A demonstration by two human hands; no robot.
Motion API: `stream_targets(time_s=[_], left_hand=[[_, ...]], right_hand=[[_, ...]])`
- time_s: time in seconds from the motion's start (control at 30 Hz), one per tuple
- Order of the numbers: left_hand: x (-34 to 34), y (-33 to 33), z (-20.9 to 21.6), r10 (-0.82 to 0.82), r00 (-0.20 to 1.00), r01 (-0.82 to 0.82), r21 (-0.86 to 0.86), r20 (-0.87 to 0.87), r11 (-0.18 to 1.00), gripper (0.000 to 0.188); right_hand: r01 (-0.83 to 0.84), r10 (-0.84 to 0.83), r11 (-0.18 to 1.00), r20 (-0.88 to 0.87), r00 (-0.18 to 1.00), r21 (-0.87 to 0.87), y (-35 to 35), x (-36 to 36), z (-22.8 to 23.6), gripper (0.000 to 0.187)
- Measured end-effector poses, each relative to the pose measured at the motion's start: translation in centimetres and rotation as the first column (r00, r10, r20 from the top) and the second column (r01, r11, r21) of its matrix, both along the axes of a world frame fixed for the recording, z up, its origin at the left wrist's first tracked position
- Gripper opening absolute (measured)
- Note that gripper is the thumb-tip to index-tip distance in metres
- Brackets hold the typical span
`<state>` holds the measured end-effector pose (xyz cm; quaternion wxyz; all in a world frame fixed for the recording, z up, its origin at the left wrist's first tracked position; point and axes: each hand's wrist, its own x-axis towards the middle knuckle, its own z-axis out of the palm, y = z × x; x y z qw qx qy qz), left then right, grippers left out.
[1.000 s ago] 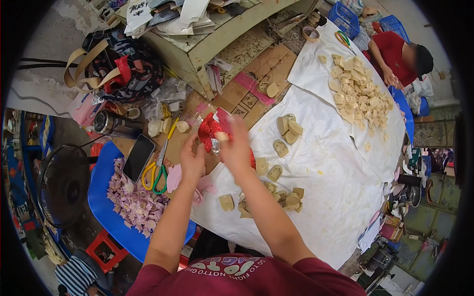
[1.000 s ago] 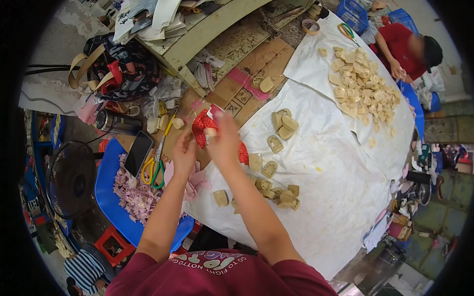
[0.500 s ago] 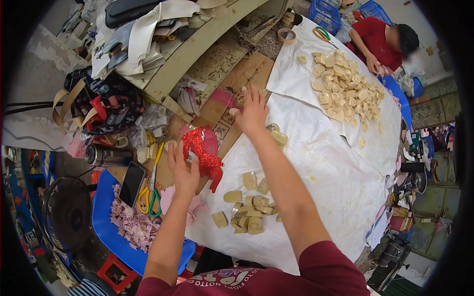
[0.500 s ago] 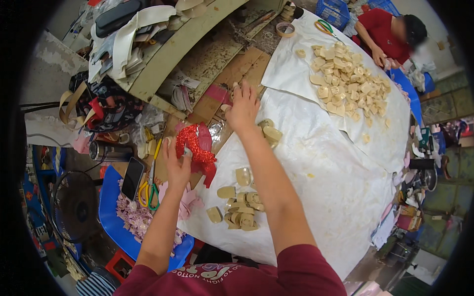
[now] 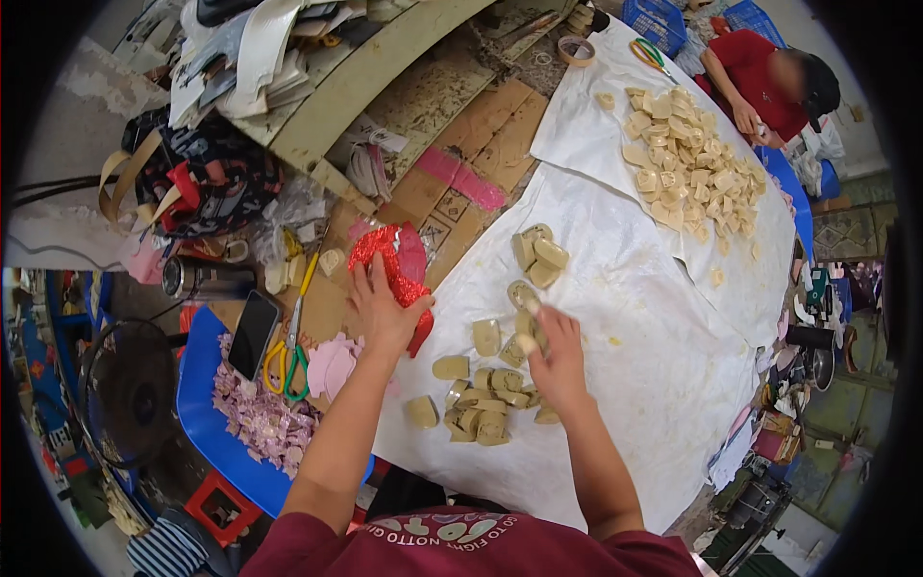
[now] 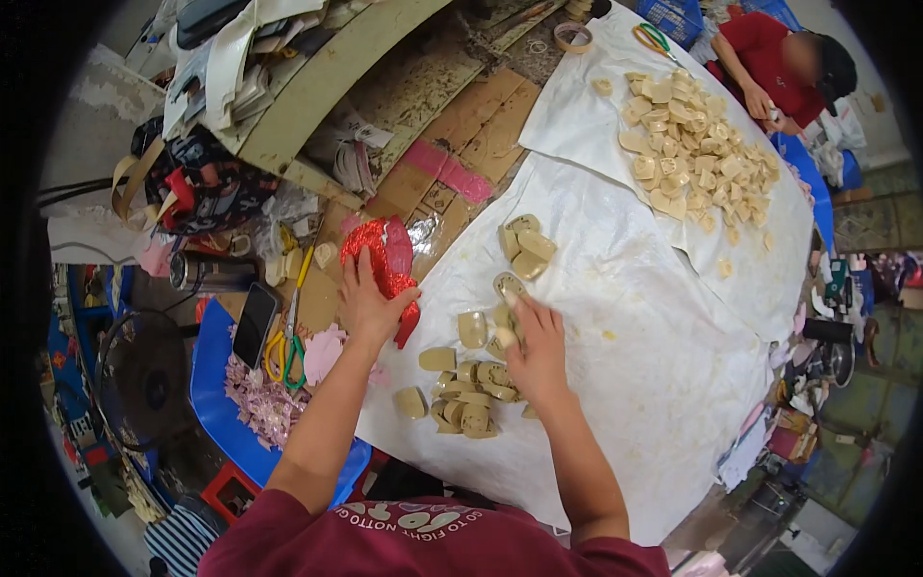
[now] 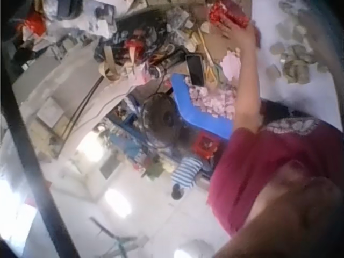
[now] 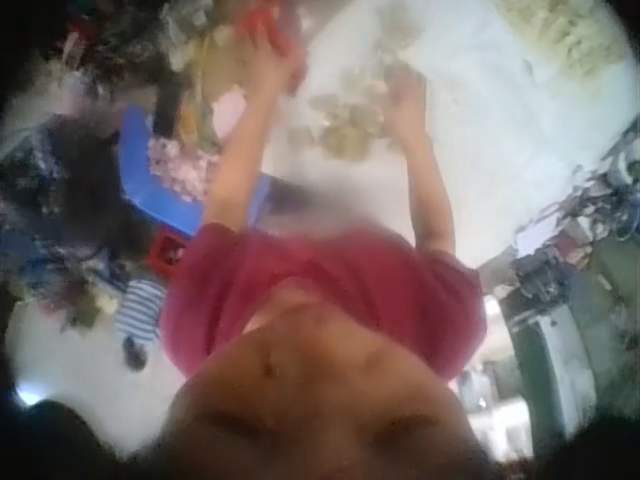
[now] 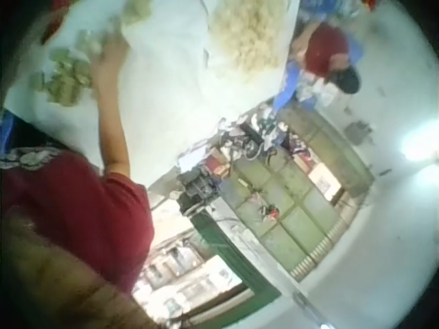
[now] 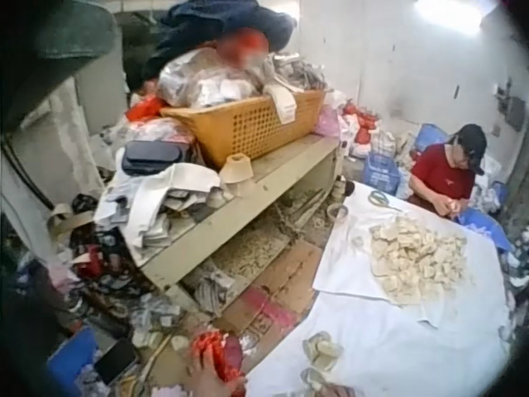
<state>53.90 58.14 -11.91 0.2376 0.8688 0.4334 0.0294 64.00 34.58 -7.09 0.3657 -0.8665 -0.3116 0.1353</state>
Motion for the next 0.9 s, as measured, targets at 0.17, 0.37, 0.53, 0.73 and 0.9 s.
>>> stream_targets(time_s=[0.17,0.37,0.53,0.73,0.9], left_hand=[[0.1,0.3,-0.6,0.089,0.965,-0.089,-0.012,0.246,0.996,0.096],[-0.1,4.7,-1.1,0.309,0.896,-0.286,-0.118,0.320,0.951,0.072],[-0.4,5.0,-1.4,0.411,0.747,-0.338,-0.234,0.522,0.911,0.053],[-4.8,1.9,-2.5,0.646,0.630,-0.216,-0.701,0.432,0.679,0.019],[-5.4,1.1,-2.4,0.712,0.576,-0.240,-0.750,0.400,0.616,0.022]], right_hand=[[-0.032,0.055,0.940,0.058,0.997,-0.341,-3.5,-4.0,-0.9,0.047],[-0.055,0.061,0.993,0.052,0.997,-0.105,0.6,-3.5,0.9,0.038],[-0.076,0.091,0.994,-0.192,0.977,0.084,11.0,-4.2,-2.5,0.038],[-0.157,0.173,0.979,0.119,0.978,-0.131,16.3,-3.4,-5.8,0.039],[-0.046,0.082,0.992,-0.319,0.944,0.120,15.8,-2.4,-8.3,0.030]])
